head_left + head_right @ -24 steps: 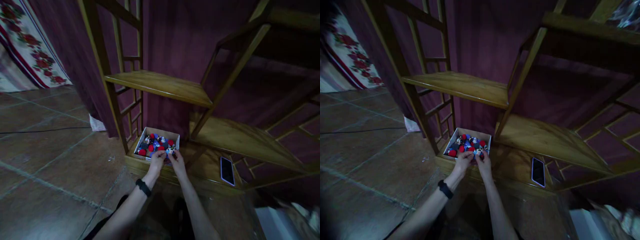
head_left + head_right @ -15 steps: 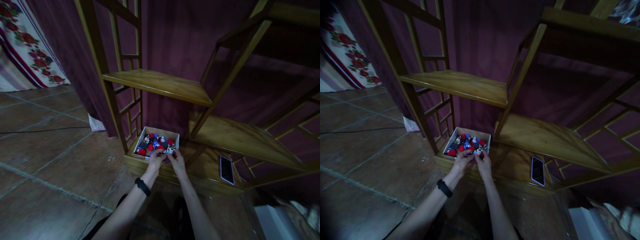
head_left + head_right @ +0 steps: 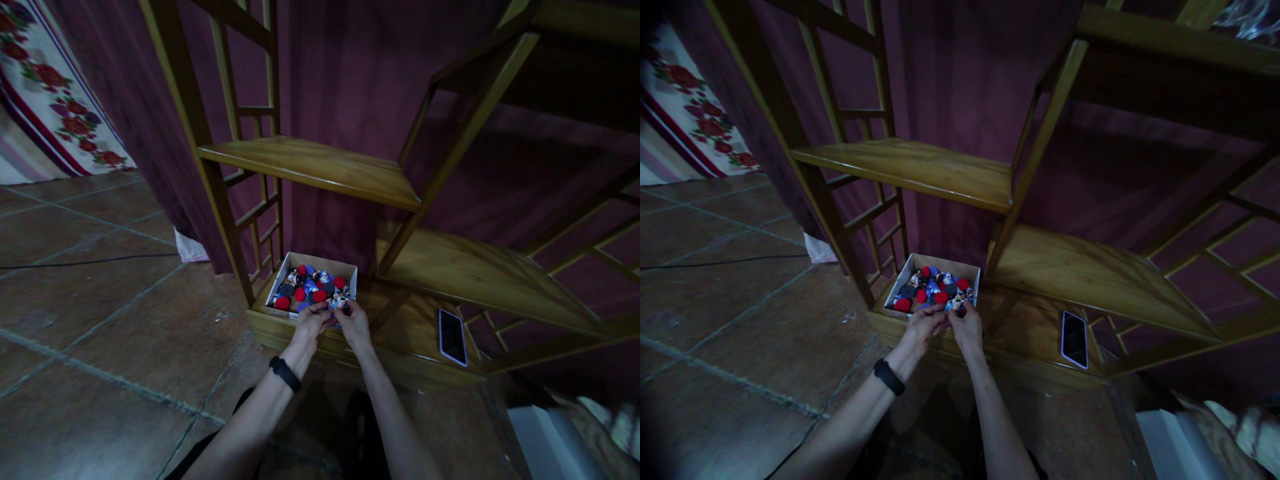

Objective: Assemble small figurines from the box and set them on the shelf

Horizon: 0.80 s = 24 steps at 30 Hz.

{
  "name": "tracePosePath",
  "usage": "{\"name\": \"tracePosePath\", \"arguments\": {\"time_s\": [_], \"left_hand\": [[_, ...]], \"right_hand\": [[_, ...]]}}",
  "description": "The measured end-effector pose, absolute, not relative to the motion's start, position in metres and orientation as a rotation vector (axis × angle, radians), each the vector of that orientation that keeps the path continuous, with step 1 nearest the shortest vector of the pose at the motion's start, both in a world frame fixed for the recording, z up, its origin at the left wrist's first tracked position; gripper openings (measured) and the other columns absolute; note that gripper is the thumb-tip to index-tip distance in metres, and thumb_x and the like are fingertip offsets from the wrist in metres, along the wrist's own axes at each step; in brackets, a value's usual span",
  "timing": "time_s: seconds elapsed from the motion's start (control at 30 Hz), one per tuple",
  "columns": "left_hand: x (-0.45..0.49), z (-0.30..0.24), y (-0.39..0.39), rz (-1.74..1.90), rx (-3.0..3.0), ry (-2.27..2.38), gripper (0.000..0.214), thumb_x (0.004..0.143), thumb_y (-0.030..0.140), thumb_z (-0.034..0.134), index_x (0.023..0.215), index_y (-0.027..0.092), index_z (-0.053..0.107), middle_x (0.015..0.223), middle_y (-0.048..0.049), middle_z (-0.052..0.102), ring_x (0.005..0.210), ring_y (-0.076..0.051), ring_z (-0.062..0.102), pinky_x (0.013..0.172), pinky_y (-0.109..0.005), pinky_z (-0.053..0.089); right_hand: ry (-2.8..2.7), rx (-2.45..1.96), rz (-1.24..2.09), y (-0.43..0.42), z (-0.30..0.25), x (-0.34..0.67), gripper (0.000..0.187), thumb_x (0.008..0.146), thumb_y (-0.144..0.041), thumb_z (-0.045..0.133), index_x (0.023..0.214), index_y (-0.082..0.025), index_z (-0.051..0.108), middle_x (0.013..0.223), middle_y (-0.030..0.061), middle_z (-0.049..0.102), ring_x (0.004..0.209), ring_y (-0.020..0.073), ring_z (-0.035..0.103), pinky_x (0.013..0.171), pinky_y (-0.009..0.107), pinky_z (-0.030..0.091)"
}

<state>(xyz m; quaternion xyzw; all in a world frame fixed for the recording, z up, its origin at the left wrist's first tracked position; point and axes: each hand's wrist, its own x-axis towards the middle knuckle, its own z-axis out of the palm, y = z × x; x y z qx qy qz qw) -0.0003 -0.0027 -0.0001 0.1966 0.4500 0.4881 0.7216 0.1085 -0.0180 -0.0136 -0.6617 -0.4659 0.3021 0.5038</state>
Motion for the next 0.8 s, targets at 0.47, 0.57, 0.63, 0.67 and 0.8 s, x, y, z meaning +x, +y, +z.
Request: {"name": "tracePosePath", "arguments": {"time_s": [0.47, 0.57, 0.63, 0.67, 0.8], "left_hand": [[-0.007, -0.001, 0.001, 1.159, 0.427, 0.883, 0.026, 0.054, 0.006, 0.075, 0.077, 0.011, 0.063, 0.071, -0.0072, 0.069, 0.065, -0.017, 0.066, 0.066, -0.031, 0.054], [-0.005, -0.002, 0.003, 1.264, 0.513, 0.889, 0.026, 0.055, 0.012, 0.075, 0.079, 0.011, 0.064, 0.070, -0.0063, 0.069, 0.063, -0.016, 0.064, 0.065, -0.030, 0.052], [-0.003, -0.001, 0.005, 1.341, 0.605, 0.914, 0.024, 0.058, 0.015, 0.074, 0.080, 0.011, 0.064, 0.067, -0.0044, 0.068, 0.059, -0.014, 0.062, 0.063, -0.028, 0.051], [-0.002, 0.000, 0.005, 1.379, 0.651, 0.930, 0.023, 0.059, 0.015, 0.073, 0.079, 0.012, 0.064, 0.066, -0.0034, 0.067, 0.058, -0.013, 0.061, 0.062, -0.026, 0.050], [0.000, 0.007, 0.005, 1.464, 0.818, 0.970, 0.016, 0.060, 0.010, 0.069, 0.075, 0.013, 0.065, 0.068, -0.0025, 0.067, 0.065, -0.012, 0.062, 0.066, -0.023, 0.048]], "right_hand": [[-0.957, -1.223, 1.059, -0.021, -0.002, 0.104, 0.047, 0.067, -0.025, 0.060, 0.114, -0.024, 0.060, 0.101, 0.0001, 0.069, 0.096, 0.0202, 0.060, 0.091, 0.037, 0.043], [-0.838, -1.090, 1.162, -0.023, 0.002, 0.101, 0.050, 0.066, -0.026, 0.063, 0.115, -0.025, 0.059, 0.114, -0.0003, 0.064, 0.112, 0.0207, 0.053, 0.099, 0.037, 0.037], [-0.765, -1.023, 1.229, -0.022, 0.004, 0.099, 0.051, 0.067, -0.030, 0.063, 0.117, -0.026, 0.057, 0.118, -0.0010, 0.062, 0.115, 0.0203, 0.051, 0.100, 0.037, 0.037], [-0.733, -1.011, 1.251, -0.022, 0.004, 0.098, 0.050, 0.068, -0.033, 0.062, 0.118, -0.027, 0.057, 0.117, -0.0011, 0.062, 0.113, 0.0202, 0.052, 0.098, 0.037, 0.038], [-0.679, -1.063, 1.224, -0.021, 0.004, 0.097, 0.045, 0.070, -0.042, 0.061, 0.111, -0.025, 0.061, 0.111, 0.0006, 0.065, 0.102, 0.0205, 0.058, 0.086, 0.035, 0.047]]}}
